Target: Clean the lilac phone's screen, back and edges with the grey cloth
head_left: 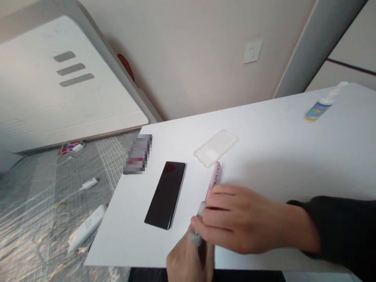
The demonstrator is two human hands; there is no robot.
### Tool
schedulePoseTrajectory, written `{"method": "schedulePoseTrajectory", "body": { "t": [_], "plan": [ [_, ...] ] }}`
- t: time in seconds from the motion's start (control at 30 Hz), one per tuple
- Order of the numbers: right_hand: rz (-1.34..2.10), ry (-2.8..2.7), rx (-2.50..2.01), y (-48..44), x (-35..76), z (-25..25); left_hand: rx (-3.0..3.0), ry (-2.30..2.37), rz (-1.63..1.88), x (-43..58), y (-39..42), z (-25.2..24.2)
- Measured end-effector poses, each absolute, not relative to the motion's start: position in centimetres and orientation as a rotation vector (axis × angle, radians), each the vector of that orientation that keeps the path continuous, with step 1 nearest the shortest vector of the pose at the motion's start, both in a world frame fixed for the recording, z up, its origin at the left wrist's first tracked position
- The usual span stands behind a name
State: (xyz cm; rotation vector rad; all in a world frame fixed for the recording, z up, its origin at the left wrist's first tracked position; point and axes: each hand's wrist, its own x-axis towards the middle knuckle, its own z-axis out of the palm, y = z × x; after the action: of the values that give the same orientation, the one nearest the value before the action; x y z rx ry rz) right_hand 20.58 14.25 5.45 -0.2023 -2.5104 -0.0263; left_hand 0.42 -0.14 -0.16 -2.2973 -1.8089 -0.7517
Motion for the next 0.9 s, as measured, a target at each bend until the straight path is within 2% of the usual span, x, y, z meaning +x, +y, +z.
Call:
{"method": "schedulePoseTrajectory", "body": {
  "t": [0.17, 0.37, 0.63, 0.7, 0.9],
  "plan": [
    [-0.195, -2.446, -0.452, 14.9, 20.8, 4.5, -2.302, -1.899, -0.859, 0.5, -0.4, -0.2],
    [0.068, -2.262, -0.081, 11.8, 19.0, 5.5, -2.237, -1.614, -1.165, -0.3, -1.1, 2.6],
    [0.381, -1.830, -0.218, 9.3, 17.4, 5.4, -2.102, -1.537, -1.803, 1.5, -1.0, 7.6],
    [0.411, -1.776, -0.285, 8.7, 17.1, 4.3, -2.161, -1.503, -1.806, 1.5, -0.8, 7.7],
    [0.450, -1.700, -0.531, 8.7, 16.8, 0.8, -2.281, -1.517, -1.517, 2.0, 0.5, 6.7]
  ]
}}
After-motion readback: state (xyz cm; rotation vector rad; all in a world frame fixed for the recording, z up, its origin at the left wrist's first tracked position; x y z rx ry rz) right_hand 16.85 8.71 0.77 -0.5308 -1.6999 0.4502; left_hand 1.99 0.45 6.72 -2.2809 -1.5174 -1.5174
